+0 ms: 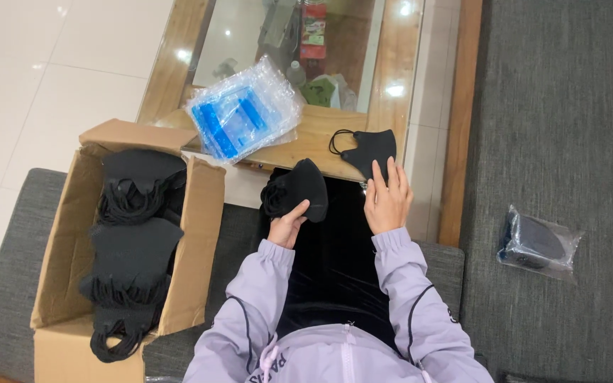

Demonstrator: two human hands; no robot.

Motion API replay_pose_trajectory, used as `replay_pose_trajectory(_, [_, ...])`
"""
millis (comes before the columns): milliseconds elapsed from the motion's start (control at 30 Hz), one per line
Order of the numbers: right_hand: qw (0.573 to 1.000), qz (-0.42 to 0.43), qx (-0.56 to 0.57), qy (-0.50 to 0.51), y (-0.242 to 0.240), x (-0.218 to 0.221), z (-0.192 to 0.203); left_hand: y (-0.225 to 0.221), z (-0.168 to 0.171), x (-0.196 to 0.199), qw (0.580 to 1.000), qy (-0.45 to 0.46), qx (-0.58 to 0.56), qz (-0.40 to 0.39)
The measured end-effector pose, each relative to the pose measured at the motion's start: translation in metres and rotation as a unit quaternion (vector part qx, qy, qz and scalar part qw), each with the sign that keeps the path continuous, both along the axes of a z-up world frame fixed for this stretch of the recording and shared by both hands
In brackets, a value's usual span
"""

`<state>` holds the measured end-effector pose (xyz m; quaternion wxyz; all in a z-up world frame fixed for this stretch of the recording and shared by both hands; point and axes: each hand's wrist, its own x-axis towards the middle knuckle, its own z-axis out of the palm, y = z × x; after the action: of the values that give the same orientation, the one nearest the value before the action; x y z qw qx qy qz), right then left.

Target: Taking face masks out of a box and arranging them on a table for inspection or packaging

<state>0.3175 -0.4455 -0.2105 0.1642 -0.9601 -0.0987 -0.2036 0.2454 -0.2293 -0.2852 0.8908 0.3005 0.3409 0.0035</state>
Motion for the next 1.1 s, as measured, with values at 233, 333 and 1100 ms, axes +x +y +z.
replay_pose_trajectory(233, [1.0, 0.006, -0.001, -0.017, -0.006, 0.006, -0.01, 0.005, -0.032, 0.0, 1.0, -0.019, -0.012, -0.012])
replay_pose_trajectory(333, [1.0, 0.022, 0.001, -0.022, -0.008, 0.01, -0.007, 0.002, -0.023, 0.002, 0.999, -0.033, 0.004, -0.021])
replay_pose_trajectory(1100, [0.997, -0.018, 0.036, 0.067, -0.002, 0.007, -0.006, -0.005, 0.016, -0.003, 1.0, 0.005, -0.013, -0.022])
